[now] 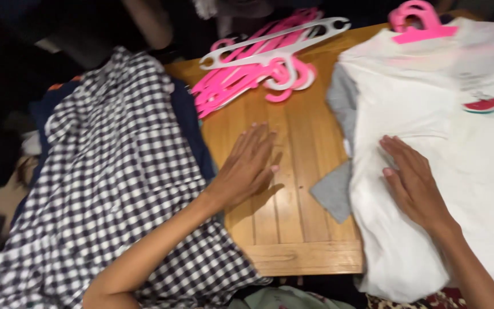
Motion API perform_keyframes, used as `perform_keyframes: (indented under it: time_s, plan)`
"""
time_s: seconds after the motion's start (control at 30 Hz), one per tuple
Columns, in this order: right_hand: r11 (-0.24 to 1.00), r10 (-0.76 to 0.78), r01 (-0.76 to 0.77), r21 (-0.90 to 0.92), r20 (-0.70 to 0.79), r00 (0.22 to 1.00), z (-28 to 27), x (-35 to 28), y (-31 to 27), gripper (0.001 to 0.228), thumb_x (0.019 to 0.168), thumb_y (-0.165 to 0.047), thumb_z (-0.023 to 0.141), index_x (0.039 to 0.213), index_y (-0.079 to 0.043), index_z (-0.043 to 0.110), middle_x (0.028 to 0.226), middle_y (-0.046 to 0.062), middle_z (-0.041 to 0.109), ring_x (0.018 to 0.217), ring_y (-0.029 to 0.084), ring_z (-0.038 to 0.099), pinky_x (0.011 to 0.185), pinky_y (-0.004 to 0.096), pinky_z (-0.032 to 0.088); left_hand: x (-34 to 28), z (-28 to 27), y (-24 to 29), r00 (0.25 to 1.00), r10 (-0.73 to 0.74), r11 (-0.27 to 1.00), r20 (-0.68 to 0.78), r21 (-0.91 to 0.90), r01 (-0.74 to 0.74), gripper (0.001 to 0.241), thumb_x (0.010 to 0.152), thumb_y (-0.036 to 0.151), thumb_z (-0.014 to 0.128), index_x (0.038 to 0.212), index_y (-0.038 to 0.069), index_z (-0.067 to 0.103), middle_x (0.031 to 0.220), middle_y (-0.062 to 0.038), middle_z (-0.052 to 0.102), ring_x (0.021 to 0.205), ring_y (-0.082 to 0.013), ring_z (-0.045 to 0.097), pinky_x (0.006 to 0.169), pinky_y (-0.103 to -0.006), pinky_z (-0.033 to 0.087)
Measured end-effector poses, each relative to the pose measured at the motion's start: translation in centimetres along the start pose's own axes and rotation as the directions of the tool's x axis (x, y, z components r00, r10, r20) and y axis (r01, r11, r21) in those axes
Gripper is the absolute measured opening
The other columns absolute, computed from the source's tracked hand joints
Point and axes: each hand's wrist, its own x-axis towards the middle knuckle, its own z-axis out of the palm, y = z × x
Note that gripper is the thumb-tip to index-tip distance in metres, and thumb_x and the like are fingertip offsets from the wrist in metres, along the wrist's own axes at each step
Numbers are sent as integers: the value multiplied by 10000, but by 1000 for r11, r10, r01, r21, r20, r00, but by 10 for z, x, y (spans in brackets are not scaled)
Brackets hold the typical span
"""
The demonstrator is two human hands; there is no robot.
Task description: The person places a white t-shirt onto a pink hanger and smooths it out. They then pick up a black and white checkered shirt, button it up, and place it onto a white hanger.
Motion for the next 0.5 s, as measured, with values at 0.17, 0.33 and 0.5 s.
perform_keyframes:
  time_s: [0.17,0.33,0.5]
  plan:
    - [972,-231,224,68,104,967,50,50,-58,397,1043,-233,457,1376,-33,544,1512,137,528,1461,329,445,1196,446,318,-58,-42,-25,984,-104,981,-146,148,126,641,1067,357,533,1562,21,300,1622,-281,279,1526,-466,270,1248,-577,230]
    - [919,-331,233,320,301,894,102,89,-137,436,1048,-244,393,1440,-128,545,1398,117,593,1319,358,553,1062,521,429,-114,-88,-37,925,-348,914,-155,164,371,651,1022,366,582,1525,3,382,1552,-322,314,1485,-539,194,1221,-586,142]
    - [837,-382,157,525,354,853,161,129,-194,424,1035,-186,442,1430,-48,508,1355,193,600,1269,413,589,1015,548,478,-161,-110,-45,866,-458,864,-202,130,487,635,1022,328,584,1520,-5,373,1573,-307,294,1510,-502,171,1236,-561,104]
